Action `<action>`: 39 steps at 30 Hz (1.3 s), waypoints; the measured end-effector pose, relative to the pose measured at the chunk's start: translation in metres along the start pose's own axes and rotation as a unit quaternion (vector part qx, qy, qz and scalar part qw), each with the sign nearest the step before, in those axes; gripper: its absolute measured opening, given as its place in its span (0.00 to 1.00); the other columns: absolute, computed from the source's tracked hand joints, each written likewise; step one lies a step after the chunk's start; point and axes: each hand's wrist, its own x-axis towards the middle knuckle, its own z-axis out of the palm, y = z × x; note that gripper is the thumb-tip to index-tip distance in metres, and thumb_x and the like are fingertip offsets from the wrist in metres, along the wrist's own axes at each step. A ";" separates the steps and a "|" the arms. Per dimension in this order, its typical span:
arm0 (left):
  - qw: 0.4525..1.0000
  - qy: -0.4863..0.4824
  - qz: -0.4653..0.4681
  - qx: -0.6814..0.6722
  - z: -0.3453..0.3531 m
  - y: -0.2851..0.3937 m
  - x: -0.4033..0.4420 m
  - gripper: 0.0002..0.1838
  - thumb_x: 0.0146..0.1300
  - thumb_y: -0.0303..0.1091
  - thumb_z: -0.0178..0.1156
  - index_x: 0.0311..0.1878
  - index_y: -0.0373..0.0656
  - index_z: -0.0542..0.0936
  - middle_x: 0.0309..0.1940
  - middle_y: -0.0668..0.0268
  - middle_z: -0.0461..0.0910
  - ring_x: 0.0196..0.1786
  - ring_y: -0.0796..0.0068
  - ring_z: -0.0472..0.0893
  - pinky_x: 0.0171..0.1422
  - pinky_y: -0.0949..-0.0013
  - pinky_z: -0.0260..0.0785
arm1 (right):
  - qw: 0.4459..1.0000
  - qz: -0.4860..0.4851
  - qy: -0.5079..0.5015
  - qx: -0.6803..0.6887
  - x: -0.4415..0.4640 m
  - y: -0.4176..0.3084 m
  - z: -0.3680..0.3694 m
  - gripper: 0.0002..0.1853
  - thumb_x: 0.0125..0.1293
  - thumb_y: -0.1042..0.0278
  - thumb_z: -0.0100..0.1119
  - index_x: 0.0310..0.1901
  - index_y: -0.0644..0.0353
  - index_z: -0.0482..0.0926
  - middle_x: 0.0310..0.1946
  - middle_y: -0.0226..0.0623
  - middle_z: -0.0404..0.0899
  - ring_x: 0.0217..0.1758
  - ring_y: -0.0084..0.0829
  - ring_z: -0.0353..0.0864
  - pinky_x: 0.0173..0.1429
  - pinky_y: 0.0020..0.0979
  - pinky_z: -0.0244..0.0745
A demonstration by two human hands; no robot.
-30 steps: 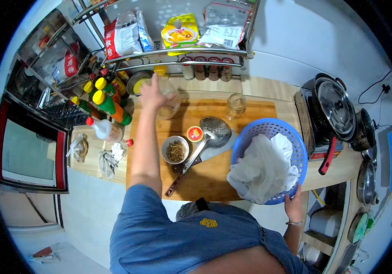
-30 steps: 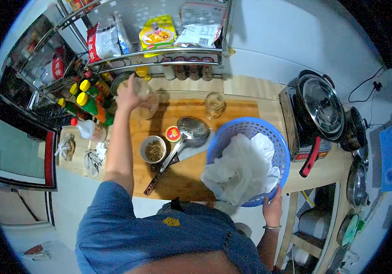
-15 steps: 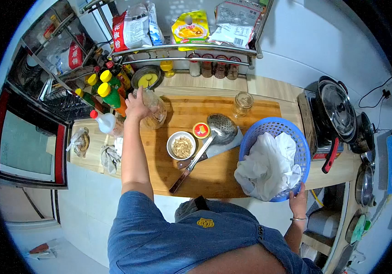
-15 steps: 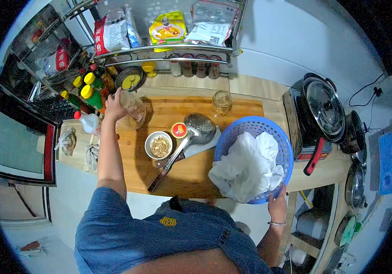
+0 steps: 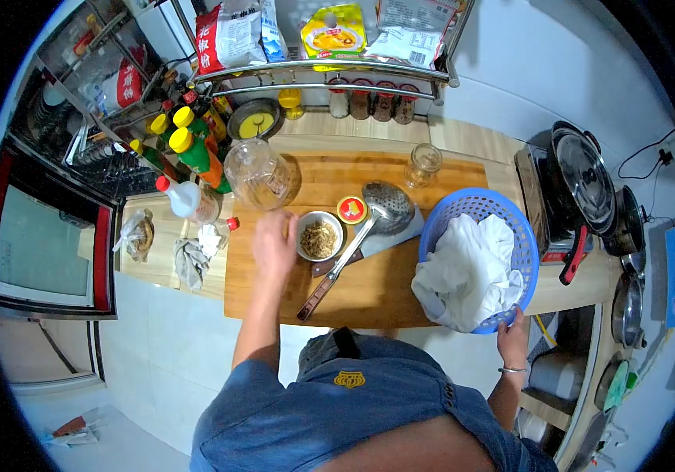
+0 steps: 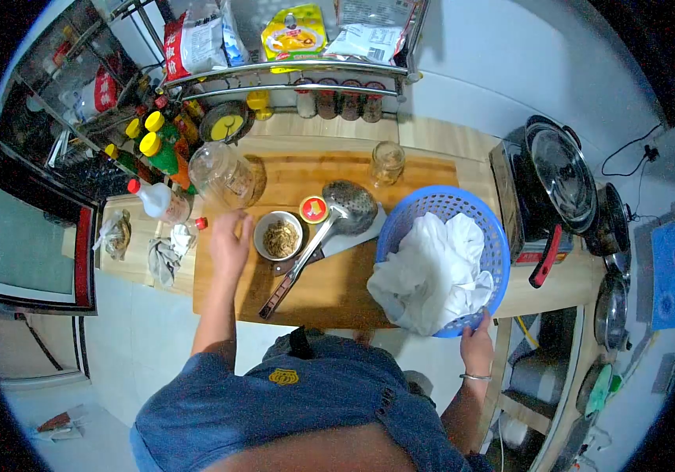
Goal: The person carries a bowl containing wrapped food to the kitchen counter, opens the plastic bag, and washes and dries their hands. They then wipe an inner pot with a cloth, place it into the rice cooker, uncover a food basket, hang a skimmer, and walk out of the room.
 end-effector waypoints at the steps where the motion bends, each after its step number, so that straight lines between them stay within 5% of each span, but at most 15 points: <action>1: 0.998 -0.044 -0.037 -0.012 0.000 0.007 -0.012 0.07 0.52 0.36 0.55 0.27 0.42 0.74 0.23 0.58 0.74 0.28 0.60 0.74 0.31 0.62 0.65 | 1.000 0.000 0.001 -0.001 0.000 -0.001 0.001 0.32 0.54 0.61 0.49 0.59 0.53 0.46 0.27 0.51 0.75 0.33 0.50 0.74 0.36 0.45 0.67; 4: 0.989 -0.133 -0.050 -0.041 0.003 0.028 -0.044 0.09 0.55 0.39 0.51 0.26 0.45 0.74 0.14 0.57 0.72 0.17 0.57 0.73 0.19 0.60 0.64 | 0.999 -0.028 0.013 -0.031 -0.004 -0.008 0.003 0.32 0.54 0.62 0.49 0.58 0.54 0.48 0.27 0.52 0.75 0.33 0.50 0.74 0.36 0.45 0.67; 8: 0.958 -0.251 0.067 -0.126 0.012 0.050 -0.084 0.07 0.55 0.38 0.49 0.31 0.47 0.73 0.13 0.58 0.72 0.17 0.57 0.74 0.18 0.60 0.65 | 0.996 -0.076 0.031 -0.030 -0.005 -0.012 0.012 0.26 0.53 0.61 0.50 0.54 0.55 0.57 0.28 0.53 0.74 0.34 0.50 0.74 0.37 0.44 0.67; 14: 0.831 -0.548 0.060 -0.080 -0.015 0.067 -0.100 0.09 0.52 0.34 0.46 0.37 0.44 0.69 0.21 0.53 0.74 0.28 0.54 0.75 0.30 0.57 0.66 | 0.998 -0.061 -0.004 0.035 -0.010 -0.017 0.022 0.20 0.54 0.58 0.49 0.47 0.58 0.66 0.31 0.53 0.74 0.35 0.50 0.73 0.38 0.43 0.67; 16: 0.823 -0.554 0.078 -0.095 -0.010 0.051 -0.110 0.10 0.51 0.34 0.46 0.36 0.42 0.68 0.22 0.52 0.75 0.29 0.52 0.75 0.32 0.55 0.65 | 0.997 -0.063 0.000 0.034 -0.012 -0.024 0.027 0.20 0.54 0.58 0.49 0.46 0.59 0.66 0.31 0.53 0.74 0.36 0.50 0.73 0.38 0.43 0.67; 18: 0.803 -0.591 0.074 -0.026 -0.011 0.042 -0.115 0.09 0.50 0.33 0.47 0.34 0.41 0.68 0.23 0.52 0.75 0.31 0.54 0.76 0.34 0.56 0.66 | 0.993 -0.111 0.044 -0.004 -0.011 -0.022 0.035 0.19 0.56 0.63 0.50 0.47 0.64 0.66 0.16 0.41 0.74 0.17 0.31 0.75 0.26 0.31 0.69; 22: 0.881 -0.472 0.026 0.008 -0.025 0.025 -0.113 0.11 0.49 0.35 0.51 0.34 0.40 0.67 0.28 0.52 0.74 0.34 0.55 0.75 0.36 0.58 0.66 | 0.992 -0.113 0.048 0.038 -0.010 -0.027 0.026 0.20 0.56 0.64 0.49 0.49 0.64 0.63 0.15 0.39 0.73 0.15 0.29 0.74 0.23 0.29 0.68; 24: 0.940 -0.333 -0.024 0.063 -0.010 0.010 -0.127 0.15 0.48 0.38 0.55 0.35 0.40 0.66 0.32 0.54 0.72 0.37 0.56 0.72 0.40 0.59 0.64 | 0.987 0.012 -0.097 0.128 -0.030 -0.059 -0.011 0.23 0.54 0.56 0.49 0.51 0.56 0.63 0.32 0.50 0.75 0.36 0.47 0.74 0.38 0.42 0.68; 30: 0.944 -0.309 -0.024 0.110 0.017 -0.005 -0.148 0.16 0.51 0.40 0.53 0.36 0.39 0.64 0.32 0.53 0.72 0.35 0.53 0.72 0.37 0.56 0.64 | 0.998 -0.052 -0.017 0.029 -0.017 -0.022 0.002 0.24 0.54 0.55 0.49 0.52 0.54 0.62 0.30 0.45 0.76 0.36 0.43 0.75 0.38 0.40 0.69; 32: 0.934 -0.317 -0.164 -0.030 0.014 0.004 -0.146 0.14 0.53 0.40 0.50 0.34 0.38 0.64 0.28 0.48 0.72 0.30 0.48 0.73 0.33 0.53 0.64 | 0.999 -0.038 -0.018 0.022 -0.022 -0.014 -0.005 0.23 0.54 0.55 0.49 0.51 0.53 0.63 0.30 0.44 0.76 0.36 0.43 0.75 0.38 0.40 0.69; 36: 0.950 -0.249 -0.173 -0.070 -0.002 0.021 -0.140 0.14 0.52 0.39 0.52 0.32 0.37 0.65 0.23 0.46 0.72 0.27 0.43 0.71 0.31 0.52 0.63 | 0.998 -0.054 -0.006 -0.021 -0.031 -0.001 -0.019 0.21 0.54 0.56 0.49 0.50 0.52 0.65 0.30 0.43 0.77 0.36 0.43 0.75 0.39 0.41 0.69; 38: 0.954 -0.238 -0.152 -0.101 -0.012 0.027 -0.137 0.13 0.54 0.39 0.51 0.31 0.37 0.65 0.17 0.53 0.71 0.19 0.53 0.72 0.22 0.59 0.62 | 0.998 -0.050 -0.009 -0.021 -0.036 -0.002 -0.025 0.21 0.54 0.56 0.49 0.49 0.51 0.65 0.29 0.43 0.77 0.35 0.43 0.75 0.39 0.41 0.68; 39: 0.884 -0.271 -0.286 -0.251 -0.021 0.035 -0.132 0.12 0.56 0.39 0.49 0.30 0.38 0.65 0.15 0.59 0.69 0.16 0.62 0.69 0.17 0.64 0.59 | 0.998 -0.049 -0.011 -0.025 -0.037 -0.001 -0.027 0.20 0.54 0.55 0.48 0.48 0.51 0.66 0.29 0.43 0.77 0.35 0.44 0.75 0.39 0.41 0.68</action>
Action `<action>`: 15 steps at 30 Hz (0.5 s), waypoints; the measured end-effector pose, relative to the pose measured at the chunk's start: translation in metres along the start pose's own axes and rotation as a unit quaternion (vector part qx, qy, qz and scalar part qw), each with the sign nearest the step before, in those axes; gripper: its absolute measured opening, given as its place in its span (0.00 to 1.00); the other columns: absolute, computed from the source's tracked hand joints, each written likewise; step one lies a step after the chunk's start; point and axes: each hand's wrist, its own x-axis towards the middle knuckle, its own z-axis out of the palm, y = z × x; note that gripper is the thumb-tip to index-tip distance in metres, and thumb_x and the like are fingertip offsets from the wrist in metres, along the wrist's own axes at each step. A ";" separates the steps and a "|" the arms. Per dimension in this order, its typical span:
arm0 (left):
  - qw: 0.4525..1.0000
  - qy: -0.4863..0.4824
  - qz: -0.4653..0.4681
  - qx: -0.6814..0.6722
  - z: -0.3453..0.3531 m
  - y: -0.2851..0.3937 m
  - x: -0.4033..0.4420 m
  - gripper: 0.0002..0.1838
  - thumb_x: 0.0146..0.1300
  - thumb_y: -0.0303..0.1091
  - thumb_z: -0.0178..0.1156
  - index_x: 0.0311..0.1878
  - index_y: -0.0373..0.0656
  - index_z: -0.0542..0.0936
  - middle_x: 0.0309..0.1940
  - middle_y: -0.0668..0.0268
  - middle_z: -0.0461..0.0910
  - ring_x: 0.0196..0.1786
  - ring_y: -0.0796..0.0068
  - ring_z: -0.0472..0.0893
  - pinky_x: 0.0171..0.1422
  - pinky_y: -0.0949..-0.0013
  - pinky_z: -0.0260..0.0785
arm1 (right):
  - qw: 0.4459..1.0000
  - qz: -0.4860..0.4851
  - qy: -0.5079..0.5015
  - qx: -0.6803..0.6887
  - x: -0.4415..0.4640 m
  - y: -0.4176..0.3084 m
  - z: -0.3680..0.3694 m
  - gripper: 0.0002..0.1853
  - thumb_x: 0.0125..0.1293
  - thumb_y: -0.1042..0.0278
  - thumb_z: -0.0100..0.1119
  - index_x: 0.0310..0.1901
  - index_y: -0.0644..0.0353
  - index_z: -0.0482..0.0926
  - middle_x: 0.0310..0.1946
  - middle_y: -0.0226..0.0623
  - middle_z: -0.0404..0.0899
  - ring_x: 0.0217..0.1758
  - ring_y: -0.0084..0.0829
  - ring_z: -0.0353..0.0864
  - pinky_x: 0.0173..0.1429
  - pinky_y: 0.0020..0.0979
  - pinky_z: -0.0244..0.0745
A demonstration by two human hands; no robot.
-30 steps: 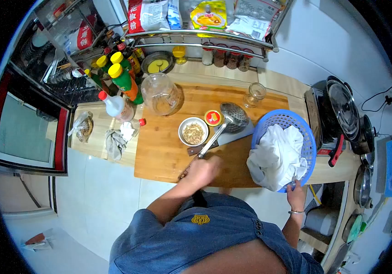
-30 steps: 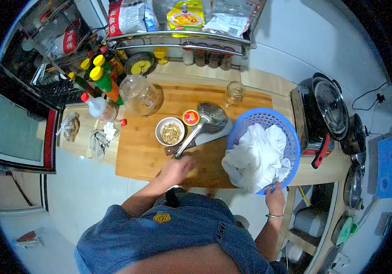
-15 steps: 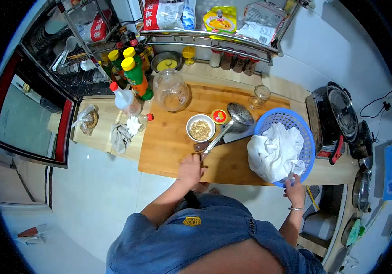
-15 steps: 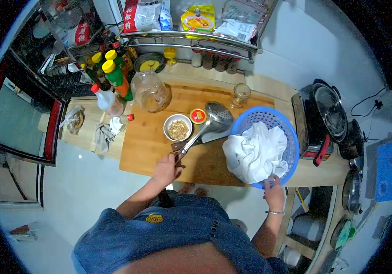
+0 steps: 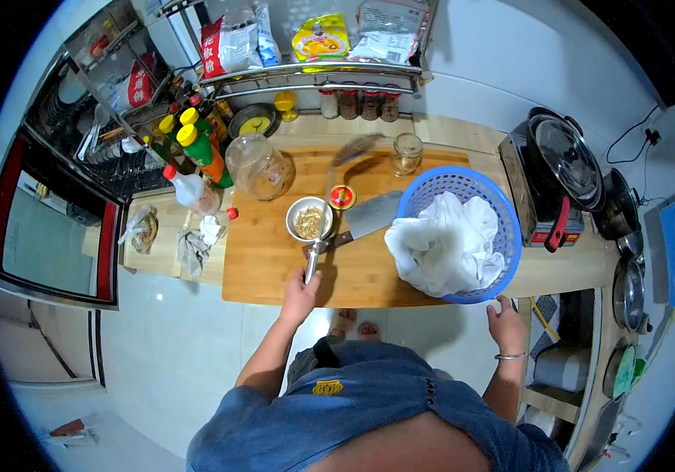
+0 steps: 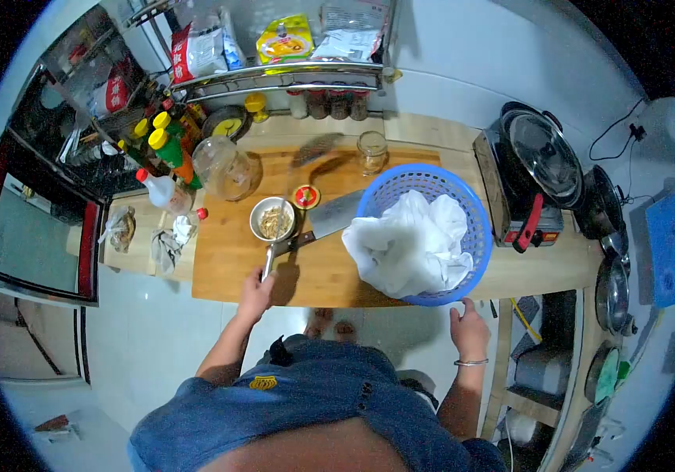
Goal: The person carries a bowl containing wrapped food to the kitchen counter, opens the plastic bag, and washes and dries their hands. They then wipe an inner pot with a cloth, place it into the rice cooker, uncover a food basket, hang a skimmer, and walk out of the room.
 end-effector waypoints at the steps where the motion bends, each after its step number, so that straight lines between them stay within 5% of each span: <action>1: 0.977 -0.058 -0.105 -0.177 -0.004 0.015 -0.005 0.11 0.57 0.38 0.48 0.29 0.39 0.64 0.13 0.64 0.66 0.12 0.70 0.67 0.13 0.70 0.56 | 1.000 0.002 0.004 0.005 0.002 0.004 0.004 0.20 0.54 0.55 0.48 0.48 0.51 0.66 0.29 0.43 0.77 0.35 0.44 0.75 0.39 0.41 0.68; 2: 0.934 -0.096 -0.131 -0.317 -0.007 0.034 -0.014 0.10 0.59 0.37 0.45 0.28 0.41 0.64 0.12 0.71 0.59 0.11 0.83 0.59 0.10 0.78 0.48 | 1.000 -0.017 0.012 -0.001 0.004 0.009 0.011 0.19 0.54 0.55 0.48 0.48 0.51 0.66 0.29 0.43 0.77 0.35 0.44 0.75 0.39 0.41 0.68; 3: 0.936 -0.099 -0.124 -0.313 -0.013 0.047 -0.019 0.10 0.59 0.37 0.45 0.28 0.41 0.64 0.12 0.71 0.59 0.11 0.83 0.59 0.10 0.78 0.48 | 0.999 -0.035 0.019 -0.006 0.005 0.010 0.016 0.19 0.54 0.55 0.48 0.47 0.51 0.67 0.28 0.43 0.76 0.34 0.44 0.75 0.38 0.42 0.68; 6: 0.806 -0.238 -0.180 -0.511 -0.028 0.054 -0.027 0.10 0.61 0.38 0.41 0.29 0.43 0.64 0.13 0.72 0.56 0.10 0.83 0.56 0.08 0.80 0.47 | 0.999 -0.037 0.025 0.019 -0.005 0.006 0.019 0.18 0.54 0.55 0.48 0.45 0.52 0.69 0.27 0.43 0.76 0.33 0.43 0.75 0.38 0.41 0.68; 15: 0.679 -0.437 -0.235 -0.542 -0.049 0.043 -0.044 0.11 0.59 0.40 0.44 0.33 0.42 0.65 0.13 0.72 0.57 0.10 0.83 0.56 0.08 0.80 0.46 | 0.998 0.025 0.028 0.055 -0.084 -0.006 0.032 0.17 0.55 0.57 0.48 0.44 0.53 0.69 0.27 0.43 0.76 0.33 0.42 0.75 0.38 0.38 0.69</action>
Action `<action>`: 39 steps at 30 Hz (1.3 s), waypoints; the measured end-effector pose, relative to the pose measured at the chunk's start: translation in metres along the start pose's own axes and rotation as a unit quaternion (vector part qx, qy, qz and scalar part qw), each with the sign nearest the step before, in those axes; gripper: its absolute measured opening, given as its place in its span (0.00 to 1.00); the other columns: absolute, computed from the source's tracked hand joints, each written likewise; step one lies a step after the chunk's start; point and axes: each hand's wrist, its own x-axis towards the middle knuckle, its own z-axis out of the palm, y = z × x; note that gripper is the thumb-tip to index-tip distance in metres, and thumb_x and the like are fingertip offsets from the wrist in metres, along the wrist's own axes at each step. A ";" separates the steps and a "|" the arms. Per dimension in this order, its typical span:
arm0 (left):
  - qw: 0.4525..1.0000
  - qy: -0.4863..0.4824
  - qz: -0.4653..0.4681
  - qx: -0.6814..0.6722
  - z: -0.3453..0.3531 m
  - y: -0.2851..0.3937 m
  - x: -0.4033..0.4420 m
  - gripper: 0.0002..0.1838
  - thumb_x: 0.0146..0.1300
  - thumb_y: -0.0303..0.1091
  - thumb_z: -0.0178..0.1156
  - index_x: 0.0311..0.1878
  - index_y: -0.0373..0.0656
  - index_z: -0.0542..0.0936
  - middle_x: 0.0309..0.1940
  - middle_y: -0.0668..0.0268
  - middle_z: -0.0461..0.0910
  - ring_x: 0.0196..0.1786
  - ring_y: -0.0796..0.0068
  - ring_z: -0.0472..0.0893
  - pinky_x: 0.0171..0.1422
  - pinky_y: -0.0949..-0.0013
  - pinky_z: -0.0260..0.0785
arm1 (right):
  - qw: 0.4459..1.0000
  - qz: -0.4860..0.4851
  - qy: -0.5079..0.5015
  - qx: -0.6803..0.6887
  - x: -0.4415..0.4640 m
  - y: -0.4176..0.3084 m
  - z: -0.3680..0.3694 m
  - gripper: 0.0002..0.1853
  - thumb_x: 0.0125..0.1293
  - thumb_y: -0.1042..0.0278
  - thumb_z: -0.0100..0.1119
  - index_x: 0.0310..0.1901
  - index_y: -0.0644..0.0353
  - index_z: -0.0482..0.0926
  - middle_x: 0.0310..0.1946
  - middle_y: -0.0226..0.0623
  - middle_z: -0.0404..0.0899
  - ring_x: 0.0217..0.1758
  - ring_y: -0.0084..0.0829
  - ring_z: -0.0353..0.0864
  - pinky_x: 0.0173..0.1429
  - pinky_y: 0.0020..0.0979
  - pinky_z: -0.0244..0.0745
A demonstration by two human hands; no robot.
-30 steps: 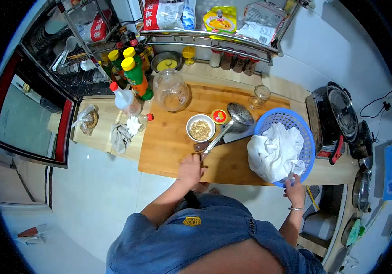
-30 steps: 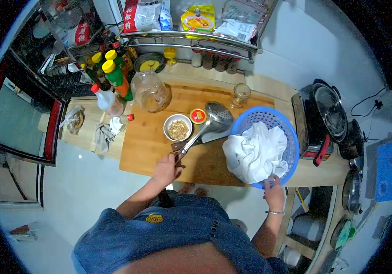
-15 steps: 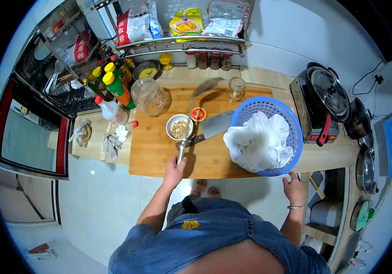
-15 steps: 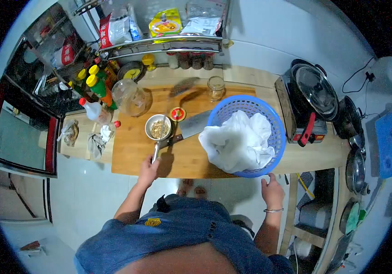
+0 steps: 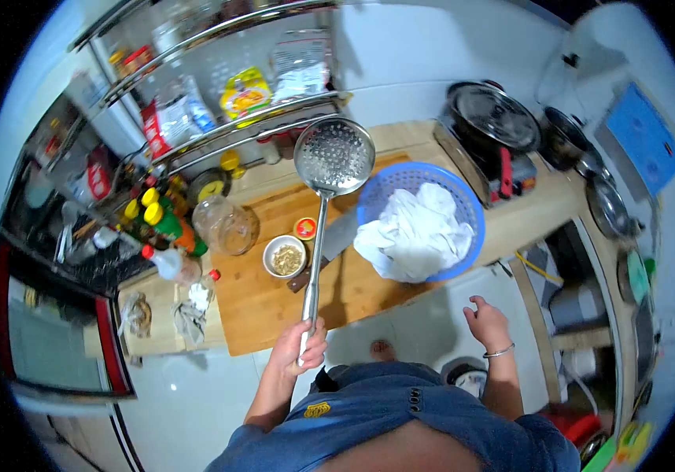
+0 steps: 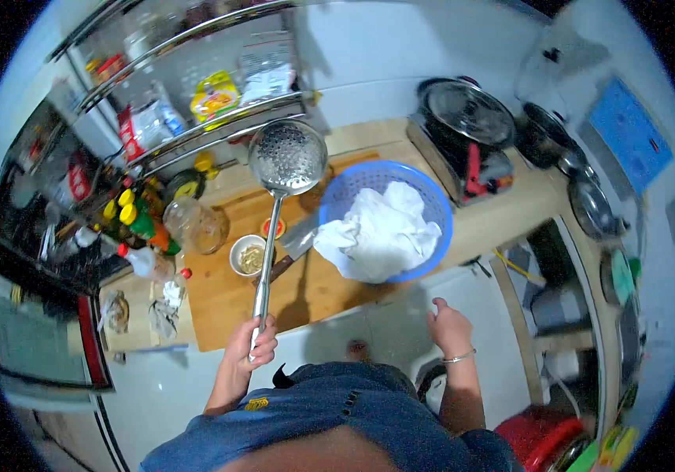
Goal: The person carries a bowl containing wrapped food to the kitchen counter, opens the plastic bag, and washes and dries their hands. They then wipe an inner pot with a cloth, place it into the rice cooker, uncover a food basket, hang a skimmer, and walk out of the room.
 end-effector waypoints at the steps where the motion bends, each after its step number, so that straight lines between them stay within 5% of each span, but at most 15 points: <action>1: 0.999 0.006 -0.017 0.043 0.001 -0.001 -0.004 0.11 0.59 0.41 0.44 0.32 0.42 0.65 0.13 0.71 0.57 0.10 0.82 0.56 0.08 0.80 0.47 | 1.000 -0.003 -0.004 -0.011 -0.014 -0.001 0.004 0.17 0.55 0.57 0.48 0.44 0.54 0.69 0.27 0.44 0.76 0.33 0.42 0.75 0.38 0.39 0.69; 8: 0.940 0.002 -0.148 0.306 0.000 -0.014 -0.008 0.08 0.59 0.34 0.45 0.28 0.40 0.65 0.12 0.71 0.57 0.09 0.83 0.57 0.09 0.79 0.50 | 0.993 0.112 0.015 0.037 -0.121 0.021 0.033 0.18 0.55 0.56 0.47 0.45 0.55 0.68 0.24 0.41 0.77 0.32 0.41 0.76 0.44 0.43 0.63; 10: 0.885 0.018 -0.144 0.443 0.009 -0.023 0.000 0.06 0.58 0.31 0.46 0.28 0.40 0.65 0.11 0.72 0.58 0.08 0.84 0.56 0.09 0.80 0.50 | 0.989 0.139 0.035 0.023 -0.148 0.039 0.040 0.18 0.55 0.56 0.48 0.45 0.55 0.68 0.24 0.41 0.77 0.32 0.41 0.76 0.47 0.44 0.60; 12: 0.859 -0.030 -0.181 0.478 0.020 -0.034 0.009 0.05 0.57 0.31 0.47 0.28 0.41 0.65 0.10 0.72 0.60 0.08 0.85 0.57 0.10 0.80 0.51 | 0.972 0.195 0.128 0.032 -0.180 0.047 0.034 0.19 0.54 0.56 0.48 0.46 0.55 0.66 0.22 0.40 0.77 0.32 0.40 0.76 0.48 0.45 0.58; 14: 0.762 -0.044 -0.202 0.613 0.033 -0.049 0.019 0.06 0.57 0.32 0.48 0.29 0.40 0.66 0.10 0.73 0.61 0.09 0.85 0.59 0.11 0.80 0.52 | 0.954 0.263 0.131 0.063 -0.210 0.053 0.025 0.24 0.53 0.56 0.51 0.50 0.55 0.62 0.27 0.40 0.77 0.36 0.39 0.75 0.50 0.47 0.57; 16: 0.726 -0.083 -0.222 0.646 0.037 -0.067 0.029 0.08 0.56 0.34 0.51 0.32 0.39 0.68 0.11 0.73 0.63 0.10 0.86 0.60 0.12 0.80 0.51 | 0.914 0.298 0.266 0.075 -0.238 0.062 0.025 0.31 0.51 0.56 0.55 0.55 0.53 0.56 0.34 0.40 0.76 0.41 0.39 0.73 0.53 0.50 0.54; 19: 0.550 -0.180 -0.245 0.778 0.057 -0.100 0.044 0.15 0.53 0.40 0.55 0.36 0.37 0.71 0.14 0.71 0.66 0.15 0.83 0.64 0.17 0.76 0.56 | 0.889 0.344 0.295 0.067 -0.275 0.075 0.021 0.39 0.46 0.56 0.59 0.58 0.52 0.51 0.43 0.38 0.71 0.49 0.37 0.67 0.55 0.53 0.50; 24: 0.424 -0.368 -0.216 0.799 0.072 -0.173 0.061 0.18 0.52 0.43 0.55 0.39 0.37 0.72 0.27 0.58 0.73 0.31 0.73 0.71 0.37 0.70 0.63 | 0.869 0.396 0.296 -0.002 -0.334 0.111 0.027 0.35 0.43 0.55 0.61 0.56 0.49 0.58 0.45 0.34 0.68 0.50 0.34 0.65 0.57 0.55 0.46; 25: 0.410 -0.383 -0.233 0.794 0.083 -0.189 0.060 0.20 0.51 0.44 0.55 0.39 0.37 0.71 0.27 0.59 0.73 0.32 0.74 0.70 0.37 0.70 0.63 | 0.857 0.407 0.316 -0.002 -0.347 0.121 0.032 0.26 0.45 0.56 0.59 0.49 0.49 0.67 0.39 0.31 0.72 0.46 0.32 0.68 0.57 0.55 0.46; 31: 0.346 -0.452 -0.253 0.782 0.129 -0.305 0.052 0.16 0.52 0.40 0.55 0.38 0.38 0.70 0.24 0.62 0.71 0.29 0.77 0.67 0.34 0.72 0.62 | 0.830 0.447 0.329 -0.060 -0.434 0.216 0.062 0.10 0.49 0.59 0.55 0.33 0.50 0.73 0.21 0.30 0.75 0.30 0.32 0.73 0.54 0.49 0.52; 39: 0.303 -0.557 -0.167 0.755 0.197 -0.458 0.048 0.14 0.51 0.39 0.56 0.37 0.39 0.72 0.24 0.57 0.73 0.26 0.67 0.72 0.32 0.69 0.64 | 0.854 0.385 0.324 -0.133 -0.529 0.343 0.052 0.05 0.51 0.64 0.53 0.29 0.52 0.73 0.16 0.31 0.72 0.24 0.31 0.72 0.41 0.36 0.60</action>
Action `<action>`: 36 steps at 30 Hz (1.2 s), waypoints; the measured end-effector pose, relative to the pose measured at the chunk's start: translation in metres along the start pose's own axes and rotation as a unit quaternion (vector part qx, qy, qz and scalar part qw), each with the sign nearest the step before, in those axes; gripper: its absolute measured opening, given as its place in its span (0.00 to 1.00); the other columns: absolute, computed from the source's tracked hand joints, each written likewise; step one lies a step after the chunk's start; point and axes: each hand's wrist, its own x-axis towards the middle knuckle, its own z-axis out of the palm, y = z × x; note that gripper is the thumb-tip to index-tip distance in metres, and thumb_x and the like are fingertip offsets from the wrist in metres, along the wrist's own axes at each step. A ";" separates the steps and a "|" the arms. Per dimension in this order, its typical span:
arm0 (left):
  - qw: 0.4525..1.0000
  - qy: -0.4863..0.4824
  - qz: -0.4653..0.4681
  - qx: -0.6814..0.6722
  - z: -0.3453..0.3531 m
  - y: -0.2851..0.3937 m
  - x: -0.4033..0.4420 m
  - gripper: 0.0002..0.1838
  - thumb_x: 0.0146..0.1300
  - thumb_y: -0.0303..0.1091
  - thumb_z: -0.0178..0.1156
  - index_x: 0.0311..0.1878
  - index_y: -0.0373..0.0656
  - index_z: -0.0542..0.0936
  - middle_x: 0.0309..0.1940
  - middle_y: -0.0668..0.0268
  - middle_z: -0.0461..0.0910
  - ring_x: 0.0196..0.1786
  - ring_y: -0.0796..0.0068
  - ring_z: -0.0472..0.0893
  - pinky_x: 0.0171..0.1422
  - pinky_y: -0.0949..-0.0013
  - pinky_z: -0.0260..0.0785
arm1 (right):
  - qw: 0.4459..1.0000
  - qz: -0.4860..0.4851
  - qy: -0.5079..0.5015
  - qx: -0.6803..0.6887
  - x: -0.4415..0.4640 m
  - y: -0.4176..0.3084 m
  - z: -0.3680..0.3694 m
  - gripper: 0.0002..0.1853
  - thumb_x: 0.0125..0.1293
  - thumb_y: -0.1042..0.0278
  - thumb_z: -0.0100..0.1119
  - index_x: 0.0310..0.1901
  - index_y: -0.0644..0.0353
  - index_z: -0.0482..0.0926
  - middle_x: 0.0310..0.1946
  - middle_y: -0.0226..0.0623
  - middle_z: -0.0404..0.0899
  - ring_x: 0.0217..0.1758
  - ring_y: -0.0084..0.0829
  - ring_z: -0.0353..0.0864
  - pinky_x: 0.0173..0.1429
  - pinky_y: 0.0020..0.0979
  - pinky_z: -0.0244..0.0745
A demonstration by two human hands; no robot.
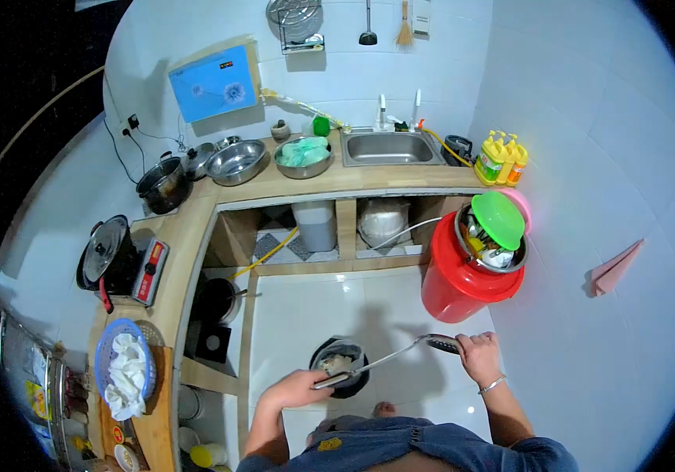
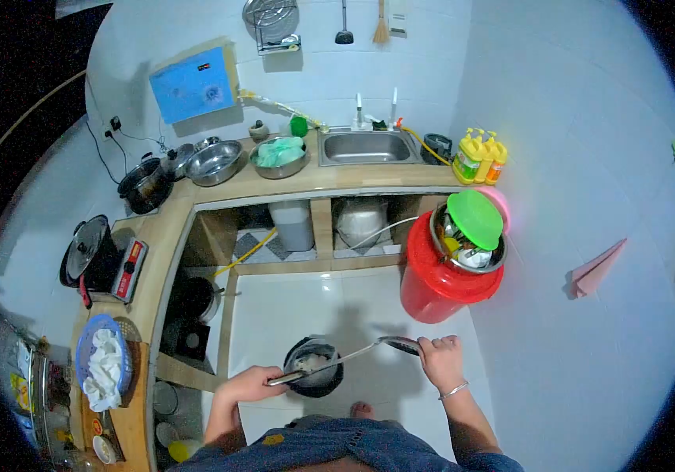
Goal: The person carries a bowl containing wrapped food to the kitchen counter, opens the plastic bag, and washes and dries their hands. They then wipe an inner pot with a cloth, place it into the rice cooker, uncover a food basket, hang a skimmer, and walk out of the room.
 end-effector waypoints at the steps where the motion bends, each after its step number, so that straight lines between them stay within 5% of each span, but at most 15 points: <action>1: 1.000 0.017 0.018 0.018 -0.003 0.007 0.013 0.14 0.51 0.39 0.56 0.37 0.39 0.72 0.23 0.57 0.73 0.26 0.67 0.72 0.32 0.69 0.64 | 1.000 -0.003 0.004 0.001 0.010 0.011 -0.002 0.05 0.51 0.64 0.52 0.28 0.52 0.72 0.16 0.32 0.71 0.24 0.31 0.72 0.40 0.34 0.60; 3: 0.999 0.009 0.037 -0.004 -0.018 0.028 0.032 0.16 0.49 0.40 0.57 0.39 0.41 0.72 0.30 0.57 0.74 0.32 0.63 0.73 0.37 0.69 0.65 | 1.000 -0.011 0.009 0.005 0.029 0.031 -0.001 0.04 0.51 0.64 0.52 0.27 0.53 0.72 0.16 0.32 0.71 0.24 0.31 0.71 0.38 0.33 0.60; 8: 0.901 0.386 0.100 0.168 -0.052 0.058 0.069 0.24 0.46 0.37 0.59 0.48 0.42 0.68 0.49 0.55 0.65 0.54 0.58 0.63 0.57 0.64 0.53 | 0.996 -0.017 0.077 0.038 0.087 0.062 0.026 0.07 0.53 0.62 0.50 0.25 0.55 0.71 0.16 0.35 0.71 0.24 0.33 0.72 0.36 0.34 0.62; 12: 0.804 0.583 0.101 0.057 -0.074 0.060 0.107 0.22 0.46 0.32 0.59 0.46 0.39 0.68 0.48 0.56 0.66 0.52 0.57 0.65 0.56 0.63 0.55 | 0.996 0.041 0.037 0.068 0.146 0.076 0.048 0.09 0.55 0.62 0.48 0.23 0.56 0.71 0.15 0.39 0.71 0.21 0.37 0.72 0.31 0.37 0.63; 15: 0.803 0.589 0.086 0.001 -0.088 0.042 0.156 0.21 0.46 0.30 0.58 0.46 0.38 0.68 0.47 0.56 0.67 0.51 0.58 0.65 0.55 0.64 0.56 | 0.983 0.105 0.046 0.141 0.204 0.094 0.075 0.13 0.58 0.61 0.46 0.21 0.60 0.71 0.14 0.45 0.71 0.20 0.43 0.72 0.26 0.40 0.63; 17: 0.816 0.573 0.075 0.025 -0.111 0.022 0.213 0.21 0.45 0.30 0.58 0.45 0.38 0.68 0.45 0.55 0.68 0.50 0.57 0.66 0.54 0.64 0.57 | 0.929 0.153 0.088 0.325 0.281 0.111 0.098 0.16 0.58 0.60 0.45 0.22 0.63 0.72 0.16 0.49 0.70 0.21 0.48 0.71 0.25 0.40 0.64; 19: 0.861 0.500 0.039 0.088 -0.134 0.023 0.250 0.21 0.49 0.33 0.56 0.47 0.36 0.66 0.45 0.53 0.68 0.49 0.56 0.66 0.55 0.63 0.56 | 0.913 0.149 0.104 0.366 0.339 0.123 0.101 0.16 0.58 0.60 0.45 0.24 0.66 0.72 0.17 0.51 0.70 0.22 0.47 0.71 0.28 0.37 0.64; 21: 0.869 0.478 0.063 0.108 -0.157 0.029 0.283 0.22 0.48 0.33 0.57 0.48 0.37 0.66 0.45 0.52 0.68 0.48 0.53 0.66 0.54 0.61 0.56 | 0.892 0.150 0.114 0.411 0.389 0.132 0.107 0.17 0.59 0.61 0.45 0.22 0.69 0.70 0.13 0.33 0.65 0.21 0.19 0.60 0.26 0.27 0.61; 26: 0.918 0.313 0.127 0.210 -0.206 0.070 0.346 0.26 0.47 0.35 0.59 0.50 0.37 0.65 0.47 0.52 0.66 0.52 0.53 0.64 0.55 0.59 0.54 | 0.835 0.180 0.129 0.504 0.512 0.154 0.137 0.17 0.57 0.61 0.48 0.20 0.68 0.71 0.15 0.26 0.67 0.21 0.17 0.61 0.26 0.26 0.59; 28: 0.934 0.238 0.162 0.212 -0.219 0.072 0.366 0.29 0.47 0.36 0.59 0.52 0.38 0.62 0.49 0.52 0.64 0.53 0.54 0.62 0.56 0.59 0.53 | 0.815 0.198 0.107 0.534 0.560 0.150 0.116 0.19 0.56 0.59 0.49 0.19 0.69 0.69 0.13 0.44 0.67 0.17 0.33 0.63 0.28 0.33 0.61; 34: 0.926 0.235 0.242 0.170 -0.290 0.083 0.436 0.33 0.46 0.34 0.60 0.56 0.39 0.58 0.54 0.52 0.58 0.56 0.53 0.59 0.58 0.59 0.52 | 0.819 0.131 0.167 0.533 0.736 0.177 0.128 0.18 0.54 0.59 0.51 0.20 0.70 0.69 0.13 0.37 0.68 0.18 0.28 0.68 0.24 0.29 0.63; 36: 0.920 0.270 0.245 0.143 -0.323 0.087 0.469 0.33 0.47 0.33 0.59 0.57 0.39 0.56 0.55 0.51 0.58 0.58 0.52 0.57 0.60 0.60 0.50 | 0.744 0.190 0.054 0.639 0.781 0.157 0.097 0.13 0.55 0.62 0.50 0.24 0.67 0.71 0.19 0.32 0.70 0.16 0.22 0.67 0.21 0.25 0.65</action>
